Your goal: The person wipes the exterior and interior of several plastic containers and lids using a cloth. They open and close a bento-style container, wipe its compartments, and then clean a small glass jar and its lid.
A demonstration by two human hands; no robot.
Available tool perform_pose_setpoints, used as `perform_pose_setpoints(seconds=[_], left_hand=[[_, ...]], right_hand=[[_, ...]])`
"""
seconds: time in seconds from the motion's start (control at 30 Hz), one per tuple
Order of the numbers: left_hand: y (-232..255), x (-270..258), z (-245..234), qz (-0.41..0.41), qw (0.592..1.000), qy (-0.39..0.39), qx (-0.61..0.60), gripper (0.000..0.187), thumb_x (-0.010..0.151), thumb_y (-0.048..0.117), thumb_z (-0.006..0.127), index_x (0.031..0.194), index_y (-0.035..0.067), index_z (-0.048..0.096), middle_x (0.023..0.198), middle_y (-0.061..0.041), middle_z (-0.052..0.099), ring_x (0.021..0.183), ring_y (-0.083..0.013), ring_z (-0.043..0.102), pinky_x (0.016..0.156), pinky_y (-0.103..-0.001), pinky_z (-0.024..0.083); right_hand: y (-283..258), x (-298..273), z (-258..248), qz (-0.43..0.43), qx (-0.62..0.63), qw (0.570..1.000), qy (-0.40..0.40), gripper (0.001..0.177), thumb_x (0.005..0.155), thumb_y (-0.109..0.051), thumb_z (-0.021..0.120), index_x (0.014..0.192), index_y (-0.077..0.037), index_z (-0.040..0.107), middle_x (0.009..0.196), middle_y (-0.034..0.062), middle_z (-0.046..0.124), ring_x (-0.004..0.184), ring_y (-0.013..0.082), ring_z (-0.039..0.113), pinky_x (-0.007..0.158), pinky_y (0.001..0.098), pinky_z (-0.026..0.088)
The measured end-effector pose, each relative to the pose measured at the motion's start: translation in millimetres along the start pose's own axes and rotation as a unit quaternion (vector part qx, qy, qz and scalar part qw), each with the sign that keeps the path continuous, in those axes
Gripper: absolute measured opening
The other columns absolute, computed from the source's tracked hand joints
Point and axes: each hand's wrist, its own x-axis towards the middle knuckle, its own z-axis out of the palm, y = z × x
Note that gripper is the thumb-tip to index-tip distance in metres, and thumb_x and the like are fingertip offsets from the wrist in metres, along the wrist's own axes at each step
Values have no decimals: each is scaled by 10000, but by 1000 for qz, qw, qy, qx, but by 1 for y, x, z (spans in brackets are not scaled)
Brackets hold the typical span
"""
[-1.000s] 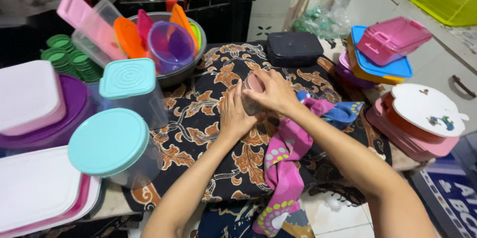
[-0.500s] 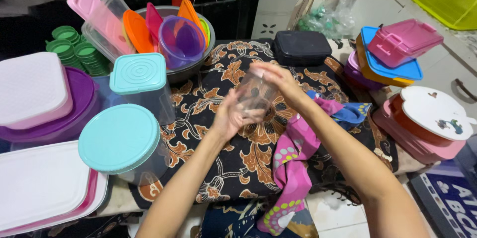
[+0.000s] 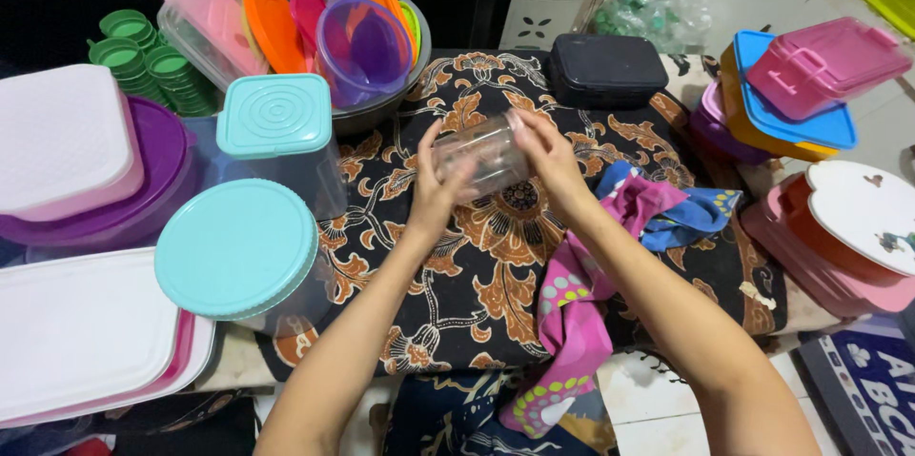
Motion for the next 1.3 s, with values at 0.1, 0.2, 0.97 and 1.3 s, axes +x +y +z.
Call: perform_pose_setpoints(seconds=[0.1,0.2,0.97,1.3], left_hand=[[-1,4,-4,-212,959,-35,-183,811,916,638,470,1508,109,304,1292,-211,637,947,-317,729,617,-330,643],[-5,2,-18,-340,892,-127,-270,814,990,668,359,1492,32,437,1225,-281,643,828,-295,754,531,-252,617],[-7,0,-26,-271,899,-243,-242,791,1002,546,275,1601,31,293,1356,-267,624,1066,-346,708,909,-538,619],[-9,-3,-13,-248,901,-224,-276,801,1020,556,276,1620,26,261,1377,-254,620,1092,-322,705,937,-523,604]], right_hand=[[-14,-12,-9,-163,-66,980,-94,808,854,-361,792,1519,-52,453,1484,136,496,1363,238,518,1131,383,458],[-31,-24,-22,-232,-118,945,-196,868,806,-267,872,1544,-34,481,1582,150,434,1482,266,450,1260,402,365],[38,8,-163,50,-82,993,63,522,1002,-87,583,1516,-66,501,1346,174,650,1178,204,645,970,320,544],[26,-104,-275,80,-583,792,165,518,853,45,641,1324,-145,743,1182,215,730,1091,378,709,966,441,531]])
